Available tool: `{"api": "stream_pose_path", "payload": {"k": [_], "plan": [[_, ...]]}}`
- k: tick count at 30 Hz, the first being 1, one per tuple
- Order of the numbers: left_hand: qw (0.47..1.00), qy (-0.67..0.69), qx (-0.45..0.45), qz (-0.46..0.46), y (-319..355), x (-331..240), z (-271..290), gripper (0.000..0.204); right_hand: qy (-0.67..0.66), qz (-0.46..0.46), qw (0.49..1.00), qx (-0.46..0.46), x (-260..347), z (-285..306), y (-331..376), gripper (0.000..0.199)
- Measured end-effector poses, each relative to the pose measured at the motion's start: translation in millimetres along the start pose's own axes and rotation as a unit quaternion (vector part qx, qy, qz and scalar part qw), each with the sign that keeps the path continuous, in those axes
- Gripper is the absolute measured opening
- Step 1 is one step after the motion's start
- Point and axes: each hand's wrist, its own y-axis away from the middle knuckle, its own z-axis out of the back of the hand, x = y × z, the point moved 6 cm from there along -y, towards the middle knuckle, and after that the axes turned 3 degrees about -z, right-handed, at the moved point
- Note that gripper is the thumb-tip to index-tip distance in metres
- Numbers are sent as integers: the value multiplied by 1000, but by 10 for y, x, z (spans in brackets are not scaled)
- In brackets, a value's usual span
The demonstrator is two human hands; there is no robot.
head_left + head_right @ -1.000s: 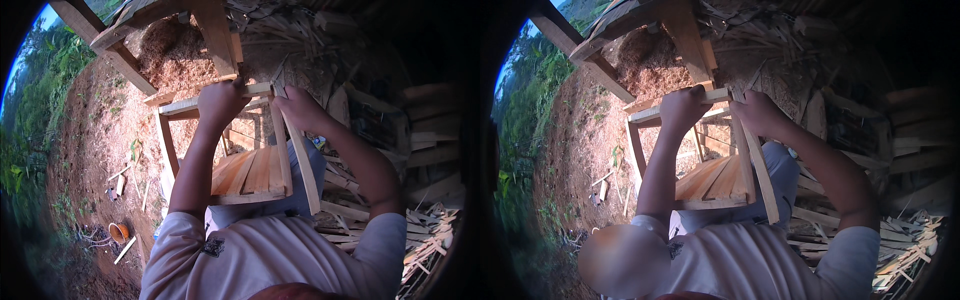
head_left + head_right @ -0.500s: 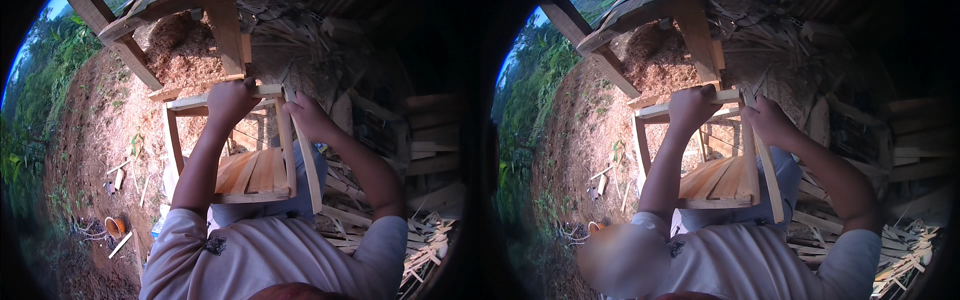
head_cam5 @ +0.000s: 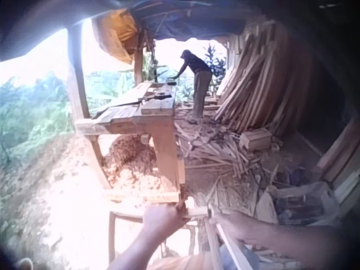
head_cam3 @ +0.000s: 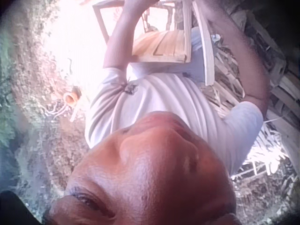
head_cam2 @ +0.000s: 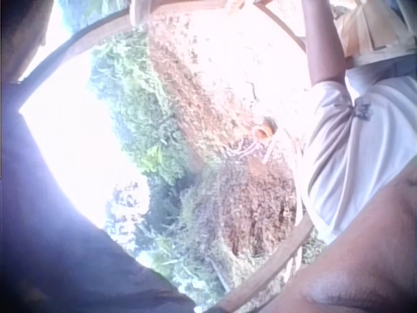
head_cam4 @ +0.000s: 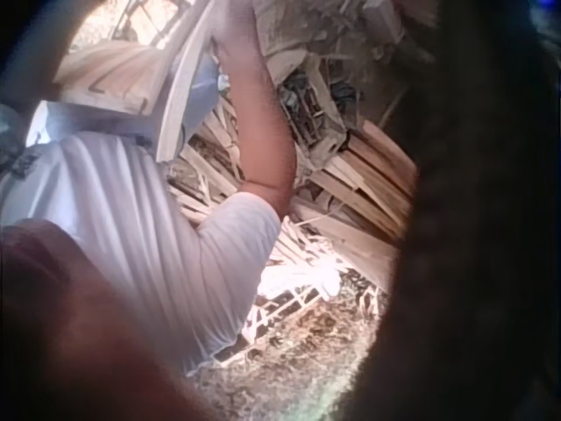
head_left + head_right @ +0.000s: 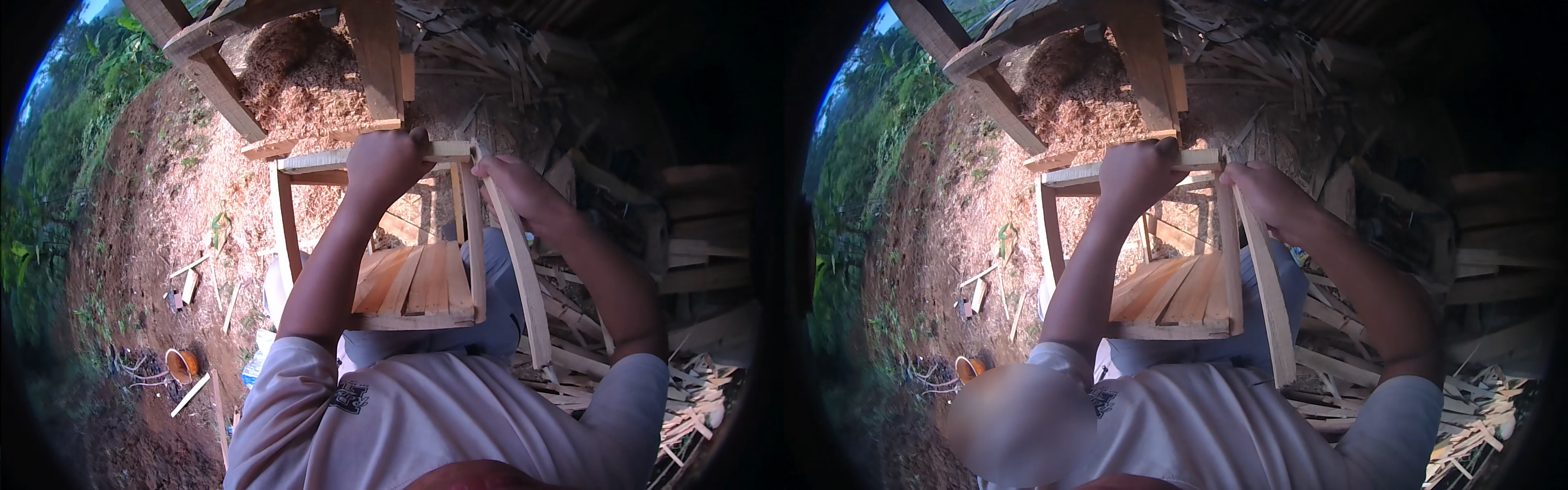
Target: The person assembles a wooden frame by hand, fitting slats into a rectangular structure. They use a machete to trim and shape the wood pieces to ensure a proper fit.
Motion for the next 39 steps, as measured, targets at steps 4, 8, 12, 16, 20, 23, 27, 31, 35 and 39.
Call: {"api": "stream_pose_path", "payload": {"k": [4, 8, 12, 16, 20, 23, 27, 31, 35, 39], "plan": [[1000, -1, 3, 0, -46, 17, 11, 34, 76, 31, 996, -29, 79, 118, -82, 35], [1000, 9, 10, 6, -39, 38, 17, 34, 400, 240, 878, -107, 64, 138, -60, 38], [1000, 16, 5, -23, -95, -9, -44, 34, 289, 246, 916, -131, -123, 286, -208, 37], [1000, 6, 5, -11, -88, 39, -30, 34, -61, -95, 992, 46, 30, 105, -67, 37], [1000, 15, 1, -25, -74, 34, 57, 33, 428, 252, 860, -120, 164, 182, -41, 44], [1000, 19, -9, -20, -64, 42, 2, 34, 459, 260, 841, -121, 102, 241, -88, 43], [1000, 13, 3, -17, -72, 40, -24, 32, 56, 0, 998, 34, 2, 281, -178, 36], [1000, -6, -9, -19, -86, 79, -41, 31, 87, -31, 996, -19, 57, 214, -101, 31], [995, -8, -59, 83, -33, 938, 55, 24, 502, 212, 795, -265, 293, 790, 577, 40], [987, -22, -78, 139, 101, 1227, 30, 27, 450, 84, 852, -253, -121, 1441, 882, 59]]}}
